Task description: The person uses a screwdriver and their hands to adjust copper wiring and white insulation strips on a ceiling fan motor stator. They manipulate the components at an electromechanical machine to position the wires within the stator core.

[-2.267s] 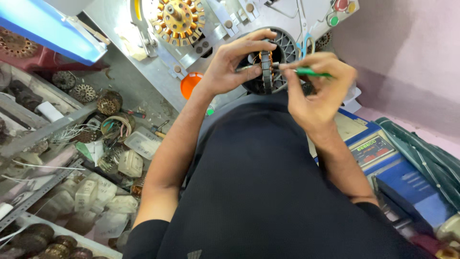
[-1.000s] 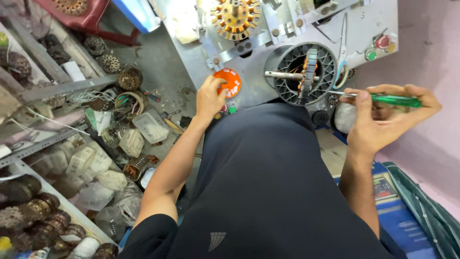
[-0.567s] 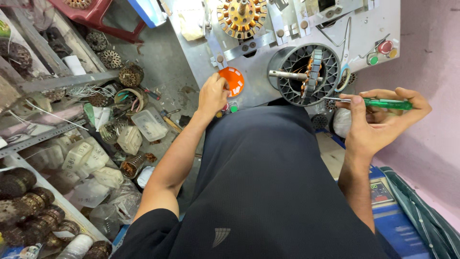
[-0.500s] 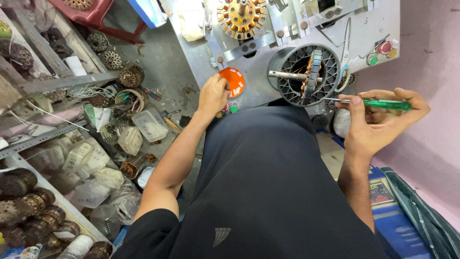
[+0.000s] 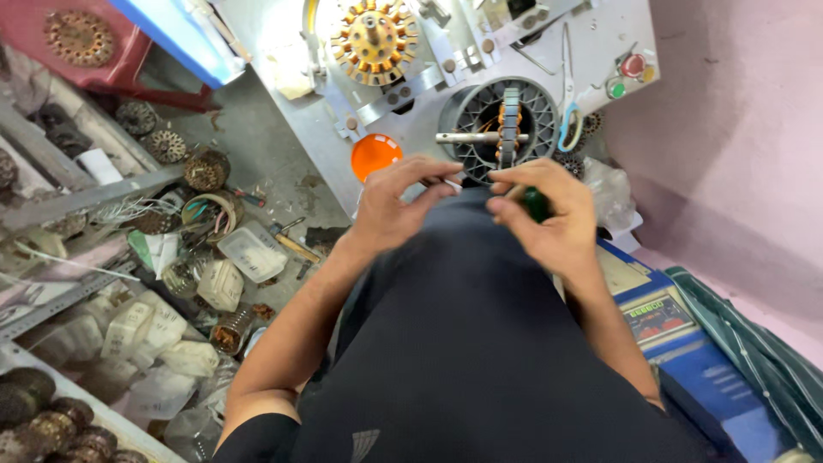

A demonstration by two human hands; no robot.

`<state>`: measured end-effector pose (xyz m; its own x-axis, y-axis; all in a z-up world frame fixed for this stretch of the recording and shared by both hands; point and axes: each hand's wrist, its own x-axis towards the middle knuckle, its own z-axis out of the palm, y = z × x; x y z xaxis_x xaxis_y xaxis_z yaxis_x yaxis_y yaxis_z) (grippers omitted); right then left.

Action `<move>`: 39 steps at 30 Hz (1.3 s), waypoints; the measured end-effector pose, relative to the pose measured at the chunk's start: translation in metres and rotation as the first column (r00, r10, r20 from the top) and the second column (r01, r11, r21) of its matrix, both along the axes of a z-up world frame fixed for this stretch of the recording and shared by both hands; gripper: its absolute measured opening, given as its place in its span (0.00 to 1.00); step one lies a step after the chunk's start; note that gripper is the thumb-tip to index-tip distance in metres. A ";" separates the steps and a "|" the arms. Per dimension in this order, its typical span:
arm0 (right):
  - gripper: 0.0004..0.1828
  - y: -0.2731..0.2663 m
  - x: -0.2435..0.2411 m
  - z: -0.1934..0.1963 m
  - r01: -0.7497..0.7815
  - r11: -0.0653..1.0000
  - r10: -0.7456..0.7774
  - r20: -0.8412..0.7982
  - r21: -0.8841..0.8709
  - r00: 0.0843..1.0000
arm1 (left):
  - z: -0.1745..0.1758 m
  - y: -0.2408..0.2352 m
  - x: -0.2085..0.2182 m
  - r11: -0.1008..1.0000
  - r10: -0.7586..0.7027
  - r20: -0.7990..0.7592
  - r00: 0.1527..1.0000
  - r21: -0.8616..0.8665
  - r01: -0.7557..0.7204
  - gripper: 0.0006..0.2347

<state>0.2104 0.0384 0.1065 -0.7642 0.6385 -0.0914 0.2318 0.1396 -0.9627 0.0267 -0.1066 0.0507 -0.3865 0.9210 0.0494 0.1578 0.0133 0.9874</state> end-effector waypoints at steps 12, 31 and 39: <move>0.08 0.000 0.003 -0.001 0.090 0.971 -0.083 -0.041 0.221 0.996 | 0.024 0.036 0.028 0.999 0.008 0.188 0.982 0.030 -0.014 0.15; 0.08 -0.009 0.008 -0.014 0.061 0.949 -0.074 0.031 0.311 0.997 | 0.019 0.047 0.030 0.990 -0.139 0.022 0.990 0.042 0.138 0.05; 0.05 -0.004 0.016 -0.017 0.291 0.943 -0.273 0.125 -0.163 0.954 | 0.016 0.051 0.030 0.992 -0.126 0.262 0.957 0.043 0.119 0.06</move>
<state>0.2268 0.0346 0.0892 -0.5363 0.7930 -0.2891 0.3325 -0.1163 -0.9359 0.0565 -0.0557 0.0667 -0.2738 0.9617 -0.0141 -0.1090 -0.0165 0.9939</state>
